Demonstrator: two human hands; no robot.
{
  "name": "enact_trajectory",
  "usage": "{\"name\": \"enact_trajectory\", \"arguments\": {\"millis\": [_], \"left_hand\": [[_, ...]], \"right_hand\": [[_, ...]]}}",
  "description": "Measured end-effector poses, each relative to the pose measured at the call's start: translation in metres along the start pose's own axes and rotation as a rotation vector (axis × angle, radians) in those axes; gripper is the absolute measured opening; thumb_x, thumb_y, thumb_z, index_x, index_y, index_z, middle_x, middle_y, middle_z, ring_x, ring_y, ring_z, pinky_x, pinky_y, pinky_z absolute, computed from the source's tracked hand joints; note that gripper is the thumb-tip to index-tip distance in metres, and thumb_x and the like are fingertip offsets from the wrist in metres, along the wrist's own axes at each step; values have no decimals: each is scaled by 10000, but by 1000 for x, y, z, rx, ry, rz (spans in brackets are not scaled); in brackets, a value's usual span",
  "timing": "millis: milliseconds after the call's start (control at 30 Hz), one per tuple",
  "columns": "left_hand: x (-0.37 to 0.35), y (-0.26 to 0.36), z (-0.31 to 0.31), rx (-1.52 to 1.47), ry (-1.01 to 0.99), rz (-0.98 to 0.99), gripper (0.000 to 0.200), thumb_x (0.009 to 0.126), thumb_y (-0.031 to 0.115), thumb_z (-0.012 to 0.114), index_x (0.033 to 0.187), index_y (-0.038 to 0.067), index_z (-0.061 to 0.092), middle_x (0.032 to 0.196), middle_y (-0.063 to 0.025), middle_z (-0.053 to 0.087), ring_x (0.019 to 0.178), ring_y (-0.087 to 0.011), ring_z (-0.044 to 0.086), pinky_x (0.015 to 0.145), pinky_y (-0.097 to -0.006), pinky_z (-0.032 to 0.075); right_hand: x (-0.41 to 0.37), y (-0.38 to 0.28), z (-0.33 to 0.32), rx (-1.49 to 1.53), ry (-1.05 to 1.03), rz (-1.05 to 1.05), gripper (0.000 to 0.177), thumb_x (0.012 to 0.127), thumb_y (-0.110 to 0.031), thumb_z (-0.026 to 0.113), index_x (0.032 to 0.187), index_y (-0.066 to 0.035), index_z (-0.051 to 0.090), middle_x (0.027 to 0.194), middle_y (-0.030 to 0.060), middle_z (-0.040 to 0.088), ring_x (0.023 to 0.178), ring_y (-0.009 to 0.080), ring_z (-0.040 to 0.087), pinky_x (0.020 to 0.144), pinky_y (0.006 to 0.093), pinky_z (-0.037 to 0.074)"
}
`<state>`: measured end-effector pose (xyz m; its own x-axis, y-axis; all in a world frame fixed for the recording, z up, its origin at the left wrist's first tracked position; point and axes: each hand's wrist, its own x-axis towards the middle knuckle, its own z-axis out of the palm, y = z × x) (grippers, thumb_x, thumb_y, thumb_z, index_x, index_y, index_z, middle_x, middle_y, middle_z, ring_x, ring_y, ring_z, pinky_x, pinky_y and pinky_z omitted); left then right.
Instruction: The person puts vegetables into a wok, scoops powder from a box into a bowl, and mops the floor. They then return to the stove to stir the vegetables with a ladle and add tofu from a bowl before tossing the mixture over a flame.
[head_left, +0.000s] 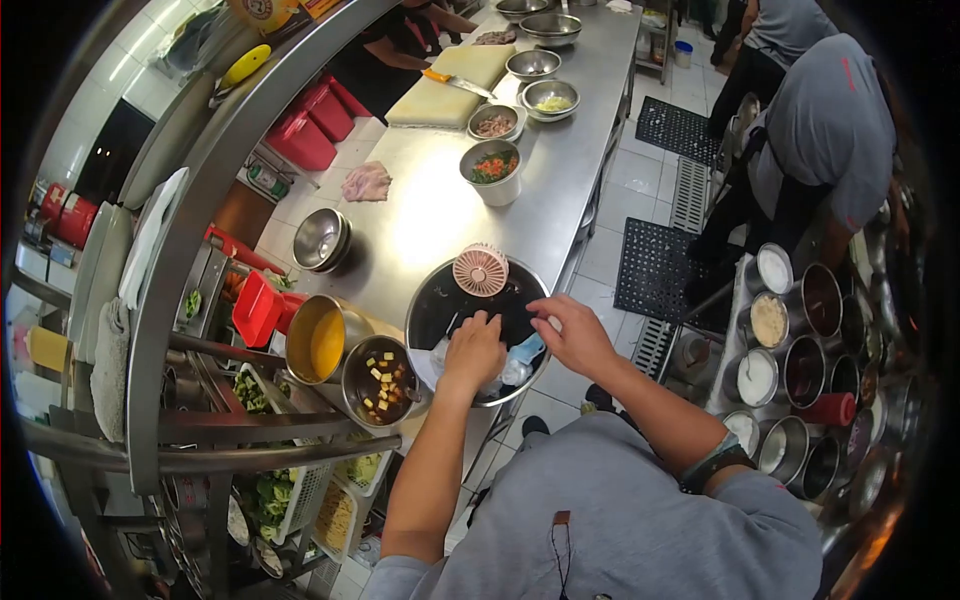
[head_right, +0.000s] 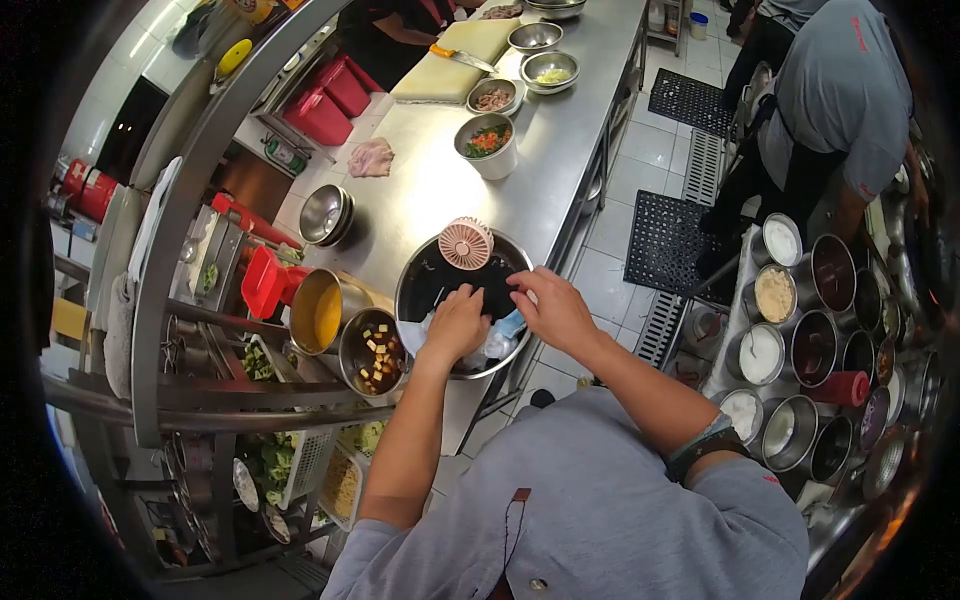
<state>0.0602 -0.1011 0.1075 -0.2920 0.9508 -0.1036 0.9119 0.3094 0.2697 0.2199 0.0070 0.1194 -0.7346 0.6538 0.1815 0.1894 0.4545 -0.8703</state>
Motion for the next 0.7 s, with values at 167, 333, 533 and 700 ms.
{"name": "enact_trajectory", "arguments": {"millis": [167, 333, 533, 700], "left_hand": [[-19, 14, -42, -142, 190, 120, 465, 782, 142, 637, 1208, 7, 509, 1207, -201, 518, 1089, -359, 511, 909, -427, 414], [-13, 4, -25, -171, 369, -22, 368, 793, 129, 629, 1129, -8, 574, 1040, -201, 609, 1000, -366, 553, 887, -433, 418], [-4, 10, 0, 37, 53, -135, 310, 768, 157, 631, 1064, 64, 627, 944, -124, 650, 900, -265, 597, 834, -405, 375], [-14, -1, -27, -301, 718, -195, 292, 805, 187, 631, 1052, 33, 605, 918, -151, 631, 833, -319, 610, 755, -424, 457]], "right_hand": [[9, -14, 9, -282, -88, -167, 211, 797, -123, 603, 997, -74, 649, 1011, 100, 592, 827, 286, 641, 695, 389, 520], [18, -4, 19, -614, -428, -121, 185, 790, -106, 538, 919, -107, 671, 940, 88, 601, 813, 260, 653, 674, 390, 523], [23, -10, 15, -666, -491, -126, 186, 800, -164, 566, 953, -107, 654, 965, 72, 604, 850, 253, 643, 698, 393, 520], [22, -9, 2, -506, -387, -183, 252, 802, -161, 598, 1039, -86, 635, 1115, 98, 585, 902, 285, 633, 743, 399, 520]]}}
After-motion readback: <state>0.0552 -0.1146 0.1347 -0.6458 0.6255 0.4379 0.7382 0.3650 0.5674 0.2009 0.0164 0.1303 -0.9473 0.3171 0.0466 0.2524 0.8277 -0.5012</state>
